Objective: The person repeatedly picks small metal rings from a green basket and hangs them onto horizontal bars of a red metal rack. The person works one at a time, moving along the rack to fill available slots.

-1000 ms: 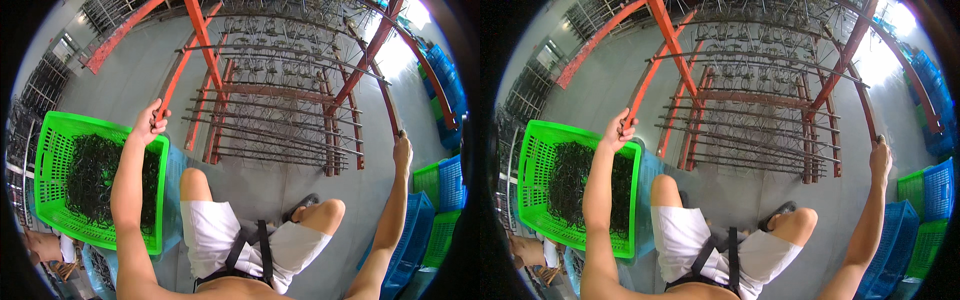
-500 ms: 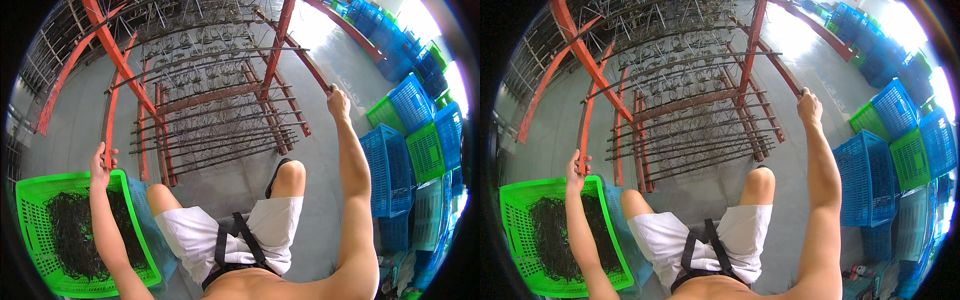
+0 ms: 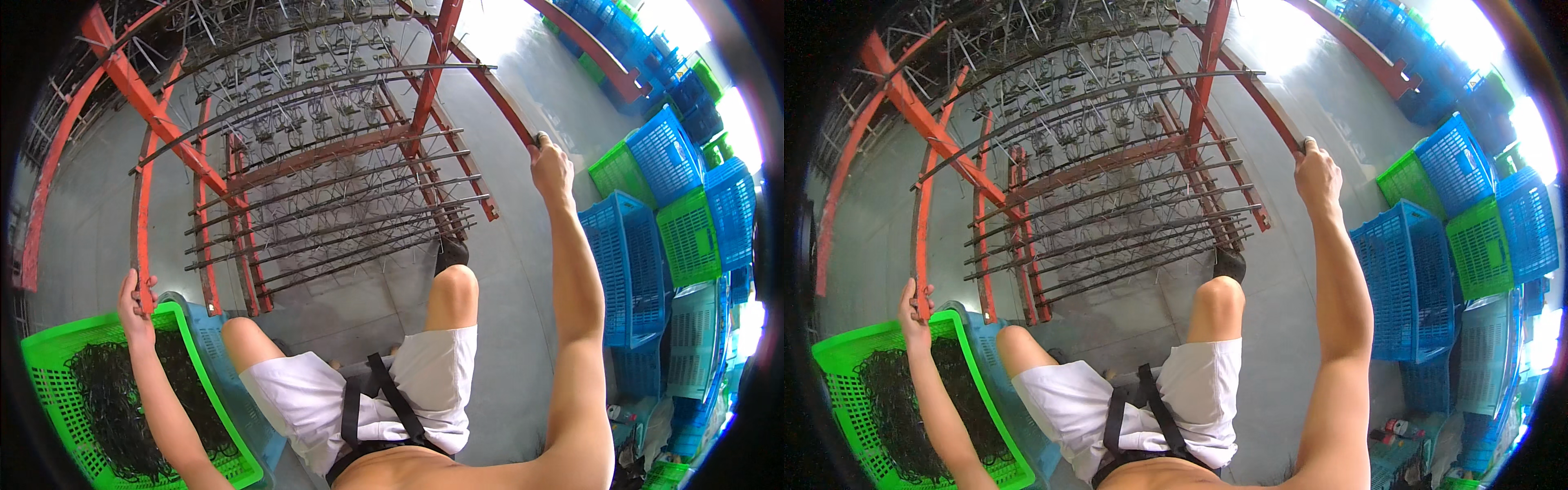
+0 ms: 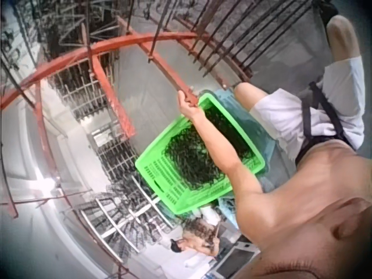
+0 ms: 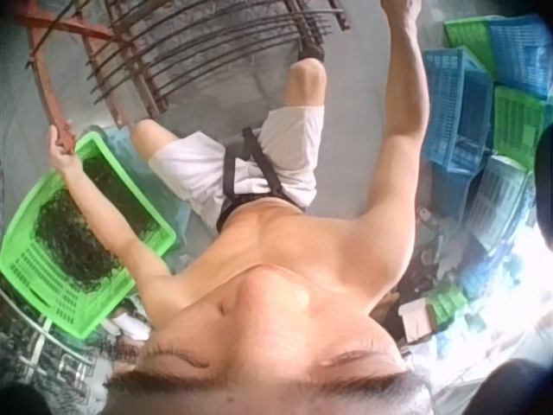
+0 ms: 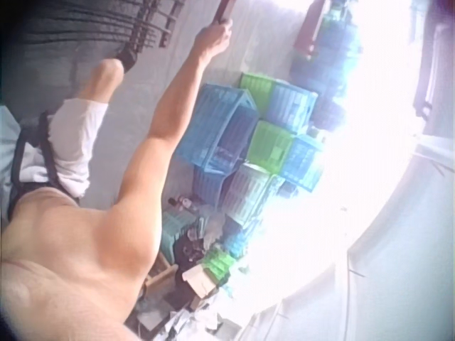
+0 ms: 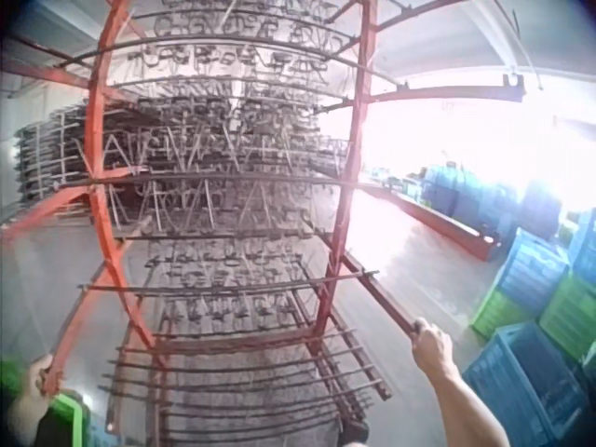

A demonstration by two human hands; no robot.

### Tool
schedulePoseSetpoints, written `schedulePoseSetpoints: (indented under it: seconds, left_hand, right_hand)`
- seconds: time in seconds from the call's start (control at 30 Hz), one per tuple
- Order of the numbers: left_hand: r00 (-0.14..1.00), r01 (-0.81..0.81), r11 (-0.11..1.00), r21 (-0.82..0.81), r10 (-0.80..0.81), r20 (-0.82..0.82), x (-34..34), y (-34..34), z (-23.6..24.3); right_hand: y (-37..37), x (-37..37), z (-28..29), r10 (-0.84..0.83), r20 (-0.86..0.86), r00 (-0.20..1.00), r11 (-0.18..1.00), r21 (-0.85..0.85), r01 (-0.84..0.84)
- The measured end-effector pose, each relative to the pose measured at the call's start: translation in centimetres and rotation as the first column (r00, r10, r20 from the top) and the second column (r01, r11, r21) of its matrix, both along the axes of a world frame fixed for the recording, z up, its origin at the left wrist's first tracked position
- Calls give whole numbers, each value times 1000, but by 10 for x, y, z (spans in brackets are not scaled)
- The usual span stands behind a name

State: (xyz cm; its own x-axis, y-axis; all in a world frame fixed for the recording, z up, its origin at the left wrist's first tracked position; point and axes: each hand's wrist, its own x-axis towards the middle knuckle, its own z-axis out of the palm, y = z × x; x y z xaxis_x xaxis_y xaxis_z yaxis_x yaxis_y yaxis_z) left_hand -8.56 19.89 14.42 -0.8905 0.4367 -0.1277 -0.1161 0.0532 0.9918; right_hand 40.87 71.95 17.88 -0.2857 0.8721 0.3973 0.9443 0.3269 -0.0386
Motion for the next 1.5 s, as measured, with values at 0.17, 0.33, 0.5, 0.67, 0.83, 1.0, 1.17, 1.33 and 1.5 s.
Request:
schedulePoseSetpoints:
  seconds: [0.17,0.33,0.5,0.67,0.83,1.0,1.17,1.33,1.5]
  left_hand:
    - [812,-584,733,350,536,233,35,-26,-38]
    - [963,-268,926,-266,263,-53,116,-5,-116]
    - [550,-355,544,-760,-536,-641,71,43,-114]
    - [485,-267,446,-854,-704,-519,9,95,-112]
    - [340,-85,377,-922,-859,-382,-33,126,-122]
    - [342,-135,391,-910,-844,-413,-38,130,-127]
    - [246,-195,517,-833,-797,-552,-33,121,-125]
    - [232,-97,559,-823,-792,-565,-7,93,-109]
    - [316,-27,604,-797,-751,-580,34,68,-81]
  right_hand:
    - [-25,-1,-6,203,-39,978,846,510,-155]
    - [-41,2,-78,374,-179,910,848,-332,-413]
    - [16,-18,-151,533,176,828,797,-434,-421]
    - [60,-50,-172,680,171,713,701,-437,-563]
    - [87,-69,-171,751,167,639,641,-412,-647]
    - [100,-82,-181,779,199,594,622,-356,-697]
    - [84,-66,-166,790,90,606,602,-296,-742]
    - [42,-22,-115,776,45,630,608,-320,-726]
    - [-3,20,-60,735,66,674,667,-242,-704]
